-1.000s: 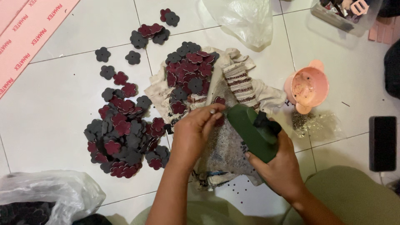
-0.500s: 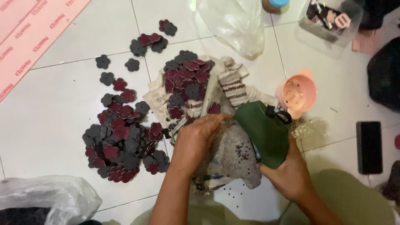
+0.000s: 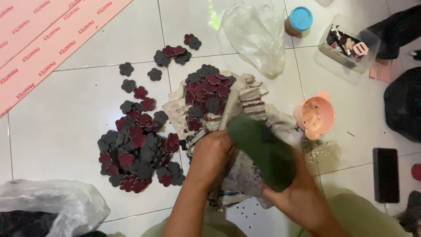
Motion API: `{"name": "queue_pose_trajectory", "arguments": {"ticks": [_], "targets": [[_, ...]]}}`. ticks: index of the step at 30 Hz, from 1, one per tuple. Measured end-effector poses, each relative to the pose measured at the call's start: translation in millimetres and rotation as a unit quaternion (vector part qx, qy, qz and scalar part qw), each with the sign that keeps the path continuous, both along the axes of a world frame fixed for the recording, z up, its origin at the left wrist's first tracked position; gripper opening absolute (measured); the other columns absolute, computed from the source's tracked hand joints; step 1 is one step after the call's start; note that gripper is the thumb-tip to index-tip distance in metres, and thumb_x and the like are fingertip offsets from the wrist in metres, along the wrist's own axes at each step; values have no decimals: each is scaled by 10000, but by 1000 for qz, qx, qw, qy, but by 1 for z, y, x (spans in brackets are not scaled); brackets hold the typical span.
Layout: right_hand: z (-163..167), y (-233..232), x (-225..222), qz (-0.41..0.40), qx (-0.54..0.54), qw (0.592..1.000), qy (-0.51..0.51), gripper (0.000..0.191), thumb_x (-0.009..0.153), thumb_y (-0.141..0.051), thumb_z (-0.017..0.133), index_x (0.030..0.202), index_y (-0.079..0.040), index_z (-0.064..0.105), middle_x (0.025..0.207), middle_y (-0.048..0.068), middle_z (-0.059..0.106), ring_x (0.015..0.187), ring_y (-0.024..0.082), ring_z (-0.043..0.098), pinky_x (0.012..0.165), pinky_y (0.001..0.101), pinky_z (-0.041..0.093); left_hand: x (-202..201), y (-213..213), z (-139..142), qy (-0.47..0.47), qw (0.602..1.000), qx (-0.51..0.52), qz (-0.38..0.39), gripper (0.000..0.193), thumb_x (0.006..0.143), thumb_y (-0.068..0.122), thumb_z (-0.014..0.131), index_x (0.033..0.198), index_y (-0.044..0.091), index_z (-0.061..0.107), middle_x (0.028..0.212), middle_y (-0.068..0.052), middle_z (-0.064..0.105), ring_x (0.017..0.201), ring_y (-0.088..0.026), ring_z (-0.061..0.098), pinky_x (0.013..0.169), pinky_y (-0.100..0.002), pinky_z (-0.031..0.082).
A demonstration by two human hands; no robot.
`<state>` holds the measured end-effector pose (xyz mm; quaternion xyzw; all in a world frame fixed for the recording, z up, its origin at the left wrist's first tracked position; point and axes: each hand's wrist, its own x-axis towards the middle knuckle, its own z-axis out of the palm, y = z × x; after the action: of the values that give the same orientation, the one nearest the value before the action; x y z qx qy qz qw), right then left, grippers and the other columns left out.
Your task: The person sits on the floor with piles of flower-shaped fabric pieces and uses a metal punch tool to punch a hole through the center of each piece, one at a time, placing finished pieces on a pile beside them. A green sandal and a small bowl sit nearby on the floor.
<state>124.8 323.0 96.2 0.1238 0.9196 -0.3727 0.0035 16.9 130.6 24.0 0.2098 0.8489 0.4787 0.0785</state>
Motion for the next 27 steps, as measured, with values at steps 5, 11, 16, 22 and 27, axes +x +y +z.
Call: {"name": "queue_pose_trajectory", "arguments": {"ticks": [5,11,16,22,27], "targets": [[-10,0,4,22,95,995,14,868,548,-150,853,1345,-37,527,1264,198,607,1193,341,594,1009,424,472,-1,-5,0,28,1000,-4,3,111,842,86,650,926,92,722,900,-139,714,878,-365,693,734,-460,545],[24,31,1,-56,96,990,85,1019,526,-274,901,1438,-58,502,1314,184,622,1239,303,618,1026,396,468,-4,-5,-3,49,998,43,25,146,912,194,680,1020,148,767,991,-81,762,899,-314,719,753,-423,566],[14,31,7,-114,23,928,354,1026,523,-276,910,1425,-66,468,1264,184,633,1182,310,641,987,398,487,-9,-7,-9,46,998,41,16,191,904,185,681,1061,185,789,1038,-55,780,927,-290,729,770,-413,570],[-12,-7,4,-26,57,995,-80,1033,521,-261,917,1424,-85,445,1241,186,635,1161,315,652,977,395,503,-5,-9,-14,47,997,-56,-10,120,852,173,733,961,134,765,963,-78,766,958,-306,716,820,-429,570],[29,11,3,-21,107,991,75,1055,527,-248,905,1461,-73,445,1336,205,590,1255,335,598,1058,412,458,-6,-9,-8,61,997,40,17,172,887,204,727,1050,172,772,1026,-52,776,914,-296,709,772,-425,562]]}}
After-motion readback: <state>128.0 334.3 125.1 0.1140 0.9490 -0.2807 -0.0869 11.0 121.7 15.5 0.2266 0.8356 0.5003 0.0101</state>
